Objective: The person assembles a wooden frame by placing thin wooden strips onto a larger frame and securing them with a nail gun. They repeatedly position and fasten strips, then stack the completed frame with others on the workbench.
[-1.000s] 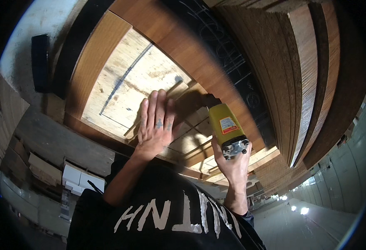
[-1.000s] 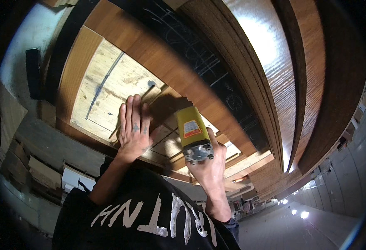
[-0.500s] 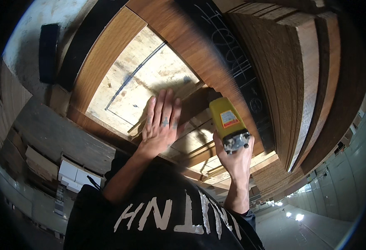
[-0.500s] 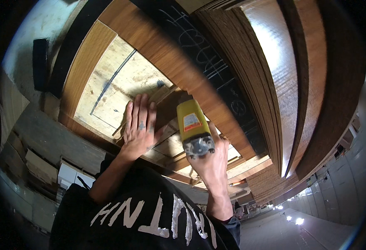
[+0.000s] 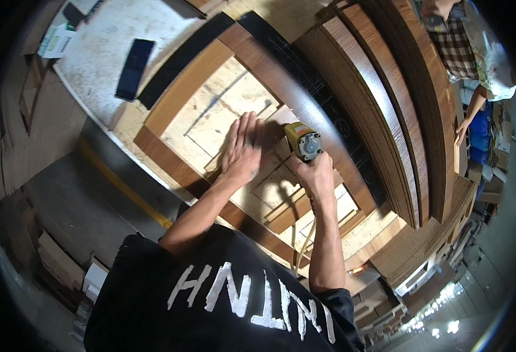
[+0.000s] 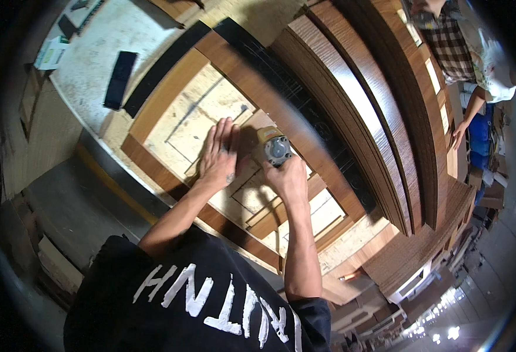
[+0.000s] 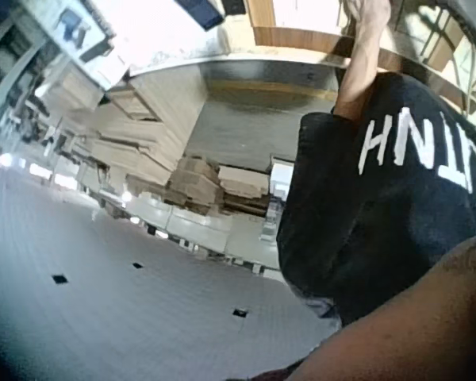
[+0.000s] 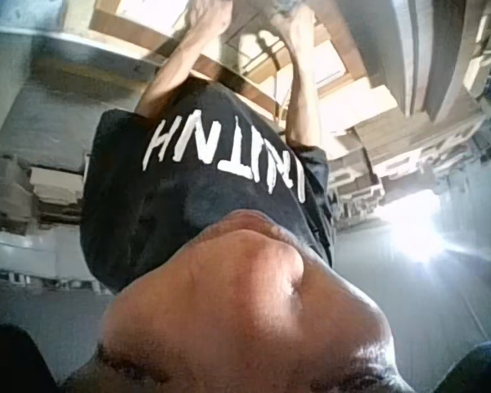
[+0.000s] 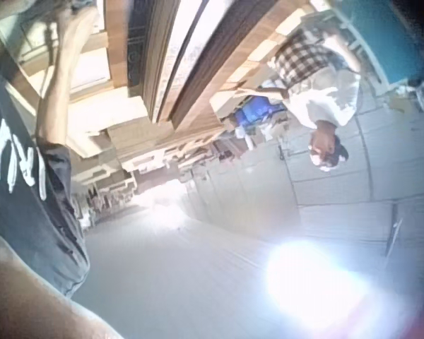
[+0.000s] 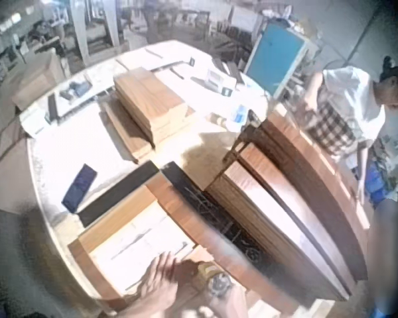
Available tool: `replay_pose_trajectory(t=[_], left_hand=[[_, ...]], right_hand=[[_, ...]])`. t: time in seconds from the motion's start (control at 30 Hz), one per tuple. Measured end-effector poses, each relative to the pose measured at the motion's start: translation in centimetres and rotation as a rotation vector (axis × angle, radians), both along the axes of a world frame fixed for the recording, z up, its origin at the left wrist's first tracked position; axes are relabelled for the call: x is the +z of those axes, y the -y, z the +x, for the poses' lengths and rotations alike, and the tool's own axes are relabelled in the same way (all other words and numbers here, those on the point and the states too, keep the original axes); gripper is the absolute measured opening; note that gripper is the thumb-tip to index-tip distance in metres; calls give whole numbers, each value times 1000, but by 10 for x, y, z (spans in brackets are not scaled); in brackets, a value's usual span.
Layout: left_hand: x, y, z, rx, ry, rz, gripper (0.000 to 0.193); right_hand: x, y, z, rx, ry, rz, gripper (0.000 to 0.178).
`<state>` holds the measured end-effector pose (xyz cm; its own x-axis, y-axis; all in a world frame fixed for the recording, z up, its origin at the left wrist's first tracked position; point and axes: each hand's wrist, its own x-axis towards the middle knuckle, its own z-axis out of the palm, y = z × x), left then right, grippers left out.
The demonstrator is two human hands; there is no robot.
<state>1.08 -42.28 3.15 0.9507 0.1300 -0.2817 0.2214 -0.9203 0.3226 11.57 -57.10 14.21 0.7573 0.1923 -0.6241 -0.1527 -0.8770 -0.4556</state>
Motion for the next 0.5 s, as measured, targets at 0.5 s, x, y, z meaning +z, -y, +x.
replay_pose_trajectory(t=[0.5], left_hand=[[-17, -200, 38, 88, 205, 195, 80]], right_hand=[[4, -14, -4, -79, 45, -18, 33]])
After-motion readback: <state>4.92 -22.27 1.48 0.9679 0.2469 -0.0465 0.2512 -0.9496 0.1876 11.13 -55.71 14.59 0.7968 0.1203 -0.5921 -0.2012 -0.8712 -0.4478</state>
